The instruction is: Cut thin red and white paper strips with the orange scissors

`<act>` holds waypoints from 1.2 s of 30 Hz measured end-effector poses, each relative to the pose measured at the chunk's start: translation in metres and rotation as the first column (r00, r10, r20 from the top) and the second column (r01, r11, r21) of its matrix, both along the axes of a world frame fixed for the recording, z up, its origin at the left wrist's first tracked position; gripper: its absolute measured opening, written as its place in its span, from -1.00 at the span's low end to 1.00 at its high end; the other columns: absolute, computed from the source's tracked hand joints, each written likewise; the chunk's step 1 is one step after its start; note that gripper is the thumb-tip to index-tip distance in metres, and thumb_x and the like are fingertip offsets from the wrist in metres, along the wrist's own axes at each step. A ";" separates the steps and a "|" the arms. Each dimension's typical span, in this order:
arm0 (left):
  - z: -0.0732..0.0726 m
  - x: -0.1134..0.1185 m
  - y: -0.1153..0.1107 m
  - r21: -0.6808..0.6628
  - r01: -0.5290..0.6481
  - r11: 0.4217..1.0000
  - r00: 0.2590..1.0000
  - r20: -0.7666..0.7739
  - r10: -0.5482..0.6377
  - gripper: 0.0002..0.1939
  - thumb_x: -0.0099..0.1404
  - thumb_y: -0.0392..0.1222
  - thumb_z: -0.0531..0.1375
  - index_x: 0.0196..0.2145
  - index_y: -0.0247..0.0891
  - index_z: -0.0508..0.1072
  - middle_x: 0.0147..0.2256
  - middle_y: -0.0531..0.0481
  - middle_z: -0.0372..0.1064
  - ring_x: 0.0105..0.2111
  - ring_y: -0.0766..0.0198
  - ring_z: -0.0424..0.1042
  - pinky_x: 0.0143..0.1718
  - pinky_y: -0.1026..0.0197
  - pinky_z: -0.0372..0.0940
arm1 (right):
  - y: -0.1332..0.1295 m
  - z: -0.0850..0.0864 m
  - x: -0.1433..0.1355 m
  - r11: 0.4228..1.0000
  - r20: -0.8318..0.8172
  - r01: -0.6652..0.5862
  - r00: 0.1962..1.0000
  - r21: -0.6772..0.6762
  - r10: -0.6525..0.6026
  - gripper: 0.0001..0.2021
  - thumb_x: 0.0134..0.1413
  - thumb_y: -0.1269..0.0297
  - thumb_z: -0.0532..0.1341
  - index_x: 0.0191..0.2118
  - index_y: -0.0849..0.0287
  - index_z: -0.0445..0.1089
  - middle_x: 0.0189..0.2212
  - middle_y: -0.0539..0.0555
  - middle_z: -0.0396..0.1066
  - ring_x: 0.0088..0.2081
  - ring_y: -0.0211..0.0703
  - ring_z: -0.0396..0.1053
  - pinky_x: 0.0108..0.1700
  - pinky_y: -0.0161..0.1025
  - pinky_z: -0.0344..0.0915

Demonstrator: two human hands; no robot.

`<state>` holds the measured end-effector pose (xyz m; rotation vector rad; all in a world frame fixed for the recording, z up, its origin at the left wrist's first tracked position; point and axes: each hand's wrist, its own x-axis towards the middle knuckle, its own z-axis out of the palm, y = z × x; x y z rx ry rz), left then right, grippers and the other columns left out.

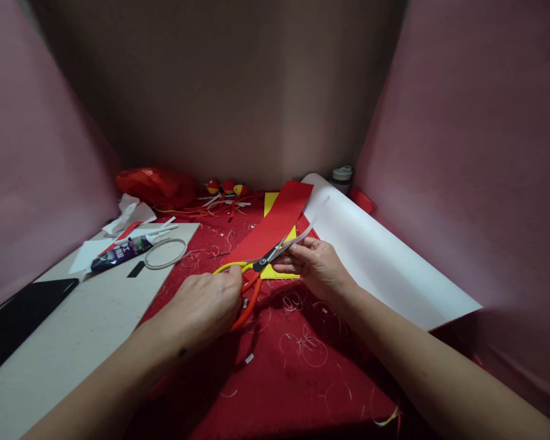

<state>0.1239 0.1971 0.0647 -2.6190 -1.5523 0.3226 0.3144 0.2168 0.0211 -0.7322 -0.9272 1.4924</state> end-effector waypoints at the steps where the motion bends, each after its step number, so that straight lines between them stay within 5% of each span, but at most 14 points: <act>1: 0.000 0.000 0.000 0.002 -0.002 1.000 1.000 -0.007 0.002 -0.73 0.23 -0.16 -0.14 -0.24 -0.30 0.26 -0.45 -0.23 0.44 -0.44 -0.13 0.45 -0.51 0.01 0.24 | 0.000 0.000 0.000 1.000 0.004 0.000 1.000 -0.004 0.000 -0.93 -0.07 0.39 0.20 -0.39 0.26 0.37 -0.46 0.13 0.50 -0.43 -0.15 0.49 -0.24 -0.13 0.42; 17: -0.005 -0.004 0.005 -0.004 0.003 1.000 0.997 -0.079 -0.003 -0.67 0.18 -0.32 -0.15 -0.16 -0.30 0.30 -0.50 -0.20 0.42 -0.43 -0.09 0.45 -0.47 0.03 0.24 | -0.001 0.004 0.001 0.999 0.000 0.012 1.000 -0.033 -0.012 -0.93 -0.10 0.37 0.23 -0.44 0.25 0.33 -0.47 0.13 0.50 -0.45 -0.16 0.49 -0.23 -0.16 0.42; 36: 0.000 -0.009 0.002 -0.117 0.024 0.993 0.998 0.055 -0.018 -0.66 0.19 -0.01 -0.07 -0.22 -0.26 0.30 -0.38 -0.22 0.44 -0.38 -0.07 0.43 -0.46 0.06 0.16 | -0.006 0.008 -0.001 0.998 0.044 -0.052 0.998 -0.029 0.054 -0.93 -0.15 0.36 0.26 -0.47 0.26 0.40 -0.48 0.13 0.49 -0.43 -0.11 0.48 -0.25 -0.10 0.45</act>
